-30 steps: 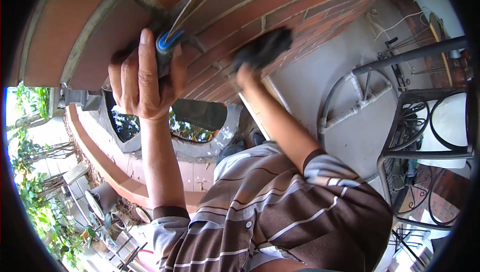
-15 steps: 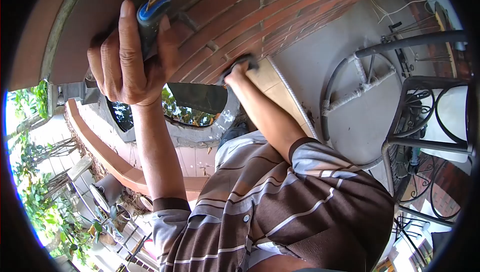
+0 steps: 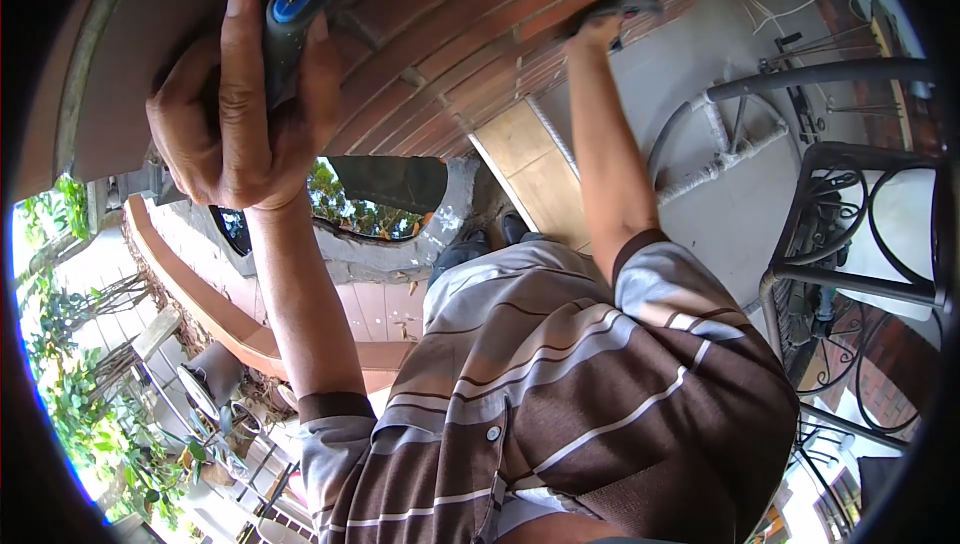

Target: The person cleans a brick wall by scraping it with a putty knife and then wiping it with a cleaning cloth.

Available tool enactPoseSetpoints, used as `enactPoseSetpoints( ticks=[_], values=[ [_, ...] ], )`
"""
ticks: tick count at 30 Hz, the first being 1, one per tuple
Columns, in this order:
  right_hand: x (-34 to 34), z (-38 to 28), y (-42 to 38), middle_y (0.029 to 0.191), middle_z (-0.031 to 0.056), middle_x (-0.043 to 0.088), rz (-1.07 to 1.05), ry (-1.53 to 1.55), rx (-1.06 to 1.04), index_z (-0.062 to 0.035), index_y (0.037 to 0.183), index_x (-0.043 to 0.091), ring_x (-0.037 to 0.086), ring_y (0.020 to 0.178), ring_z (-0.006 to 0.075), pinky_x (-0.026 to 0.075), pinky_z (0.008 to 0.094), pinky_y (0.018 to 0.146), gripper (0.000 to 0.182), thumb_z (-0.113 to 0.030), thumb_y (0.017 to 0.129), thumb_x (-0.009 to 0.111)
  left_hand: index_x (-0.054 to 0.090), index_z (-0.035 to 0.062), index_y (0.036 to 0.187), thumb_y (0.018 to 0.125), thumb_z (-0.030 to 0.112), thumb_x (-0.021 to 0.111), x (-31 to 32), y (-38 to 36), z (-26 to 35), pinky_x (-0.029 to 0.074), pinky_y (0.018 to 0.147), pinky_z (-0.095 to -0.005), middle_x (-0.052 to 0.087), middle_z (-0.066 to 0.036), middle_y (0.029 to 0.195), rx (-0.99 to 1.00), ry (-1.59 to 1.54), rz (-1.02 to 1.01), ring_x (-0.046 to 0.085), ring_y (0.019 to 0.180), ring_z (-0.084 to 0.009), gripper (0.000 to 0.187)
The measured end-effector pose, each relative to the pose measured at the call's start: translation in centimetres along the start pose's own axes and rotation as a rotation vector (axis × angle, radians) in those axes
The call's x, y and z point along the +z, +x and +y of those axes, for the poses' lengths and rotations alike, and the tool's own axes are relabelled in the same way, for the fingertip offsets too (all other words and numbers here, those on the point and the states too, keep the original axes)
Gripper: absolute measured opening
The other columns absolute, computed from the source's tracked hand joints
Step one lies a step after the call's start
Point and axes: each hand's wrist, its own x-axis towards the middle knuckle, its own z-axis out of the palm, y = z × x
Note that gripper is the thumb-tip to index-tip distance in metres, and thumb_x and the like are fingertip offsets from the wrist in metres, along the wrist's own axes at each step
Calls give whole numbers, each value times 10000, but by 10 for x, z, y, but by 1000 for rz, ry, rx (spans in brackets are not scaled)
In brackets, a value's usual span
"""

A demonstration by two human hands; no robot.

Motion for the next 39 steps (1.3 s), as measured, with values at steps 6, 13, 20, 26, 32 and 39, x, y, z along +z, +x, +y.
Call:
enactPoseSetpoints(
  ticks=[6,13,20,26,32,39],
  values=[
    [-29,111,-152,1426,15,453,-142,349,730,-175,1402,423,423,1291,230,344,407,1072,606,-554,942,316,756,197,1028,622,293,842,2,-4,-4,490,583,-259,509,33,741,4,-18,5,528,648,-130,426],
    [-5,15,-113,1290,24,574,-39,146,699,-192,1256,564,543,1146,235,432,471,979,530,-542,916,357,757,166,1016,635,300,873,-5,-1,-3,448,530,-271,464,47,663,60,98,-96,509,589,-129,420],
    [62,-85,-98,1273,156,546,-426,-3,-616,-81,1171,533,488,1193,336,401,519,969,309,-277,933,506,755,185,1021,636,290,856,-1,0,-2,466,533,-267,501,33,711,24,62,-39,520,606,-134,412],
    [50,-51,-220,1450,237,328,-747,-560,-1373,-17,1195,513,158,1393,477,163,692,1036,399,-211,853,581,747,183,1046,653,290,825,-4,5,5,468,505,-264,530,10,749,-72,9,8,533,607,-142,414],
    [86,-130,-104,1276,269,468,-481,-821,-1131,54,1048,566,382,1219,445,282,562,1009,293,-174,874,502,711,73,1097,738,290,756,-6,4,5,456,488,-289,471,-14,671,-72,10,-43,490,543,-175,422],
    [118,-134,-100,1155,347,491,-195,-580,-1650,149,1049,506,404,1122,505,253,559,1048,298,-60,853,425,676,61,1150,748,283,747,-12,8,10,441,481,-294,462,-24,693,-126,19,-100,489,551,-179,464]
  ],
)
